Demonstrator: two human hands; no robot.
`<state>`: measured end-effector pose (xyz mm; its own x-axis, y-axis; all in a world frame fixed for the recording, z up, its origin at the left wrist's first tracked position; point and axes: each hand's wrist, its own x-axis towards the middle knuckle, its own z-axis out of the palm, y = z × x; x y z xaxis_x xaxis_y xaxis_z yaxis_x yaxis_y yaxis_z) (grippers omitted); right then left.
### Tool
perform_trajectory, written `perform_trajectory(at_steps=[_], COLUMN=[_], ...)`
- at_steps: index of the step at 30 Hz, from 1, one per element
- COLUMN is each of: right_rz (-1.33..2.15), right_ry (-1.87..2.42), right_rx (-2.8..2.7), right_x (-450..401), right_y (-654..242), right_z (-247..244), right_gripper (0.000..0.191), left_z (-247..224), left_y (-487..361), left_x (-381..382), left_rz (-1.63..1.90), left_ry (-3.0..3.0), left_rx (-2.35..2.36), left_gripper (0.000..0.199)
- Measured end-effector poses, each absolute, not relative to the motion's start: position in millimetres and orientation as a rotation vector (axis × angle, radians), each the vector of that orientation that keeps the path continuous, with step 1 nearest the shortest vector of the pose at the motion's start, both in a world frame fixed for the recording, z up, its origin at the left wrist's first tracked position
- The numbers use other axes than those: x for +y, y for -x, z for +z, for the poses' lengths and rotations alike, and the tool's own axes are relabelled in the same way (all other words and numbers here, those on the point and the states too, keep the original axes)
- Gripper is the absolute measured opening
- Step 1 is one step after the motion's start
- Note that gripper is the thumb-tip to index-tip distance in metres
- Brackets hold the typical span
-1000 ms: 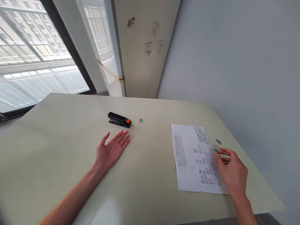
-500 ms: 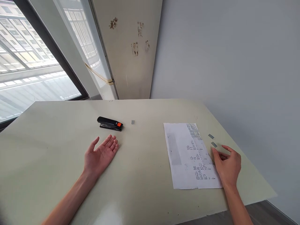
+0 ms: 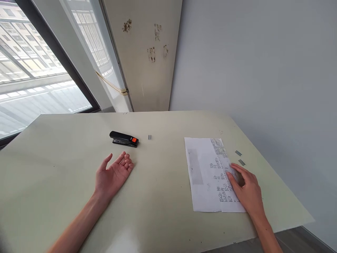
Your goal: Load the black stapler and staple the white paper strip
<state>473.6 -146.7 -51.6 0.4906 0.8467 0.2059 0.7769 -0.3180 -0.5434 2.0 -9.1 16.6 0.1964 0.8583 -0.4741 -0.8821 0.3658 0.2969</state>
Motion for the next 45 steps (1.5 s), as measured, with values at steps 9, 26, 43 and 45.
perform_trajectory(at_steps=[9,26,43,45], right_rz=[0.122,0.174,0.242,0.25], right_ry=[2.11,2.076,1.903,1.879], right_rx=[-1.497,-1.536,-1.679,-1.689], right_x=[-142.7,-148.6,-147.8,-147.6], right_y=[-475.9,-452.3,-375.9,-368.5], right_z=[-57.5,-61.4,-53.6,-52.6], right_gripper=[0.055,0.056,0.05,0.05], left_z=[16.6,12.0,5.2,4.2], left_y=[-2.0,0.7,1.5,2.0], left_x=[-9.0,-11.7,-13.6,-13.2], left_rz=[1.219,1.211,1.202,1.202], left_ry=[0.042,0.009,-0.009,-0.017], left_rx=[0.642,0.6,0.573,0.579], left_gripper=[0.025,0.025,0.026,0.025])
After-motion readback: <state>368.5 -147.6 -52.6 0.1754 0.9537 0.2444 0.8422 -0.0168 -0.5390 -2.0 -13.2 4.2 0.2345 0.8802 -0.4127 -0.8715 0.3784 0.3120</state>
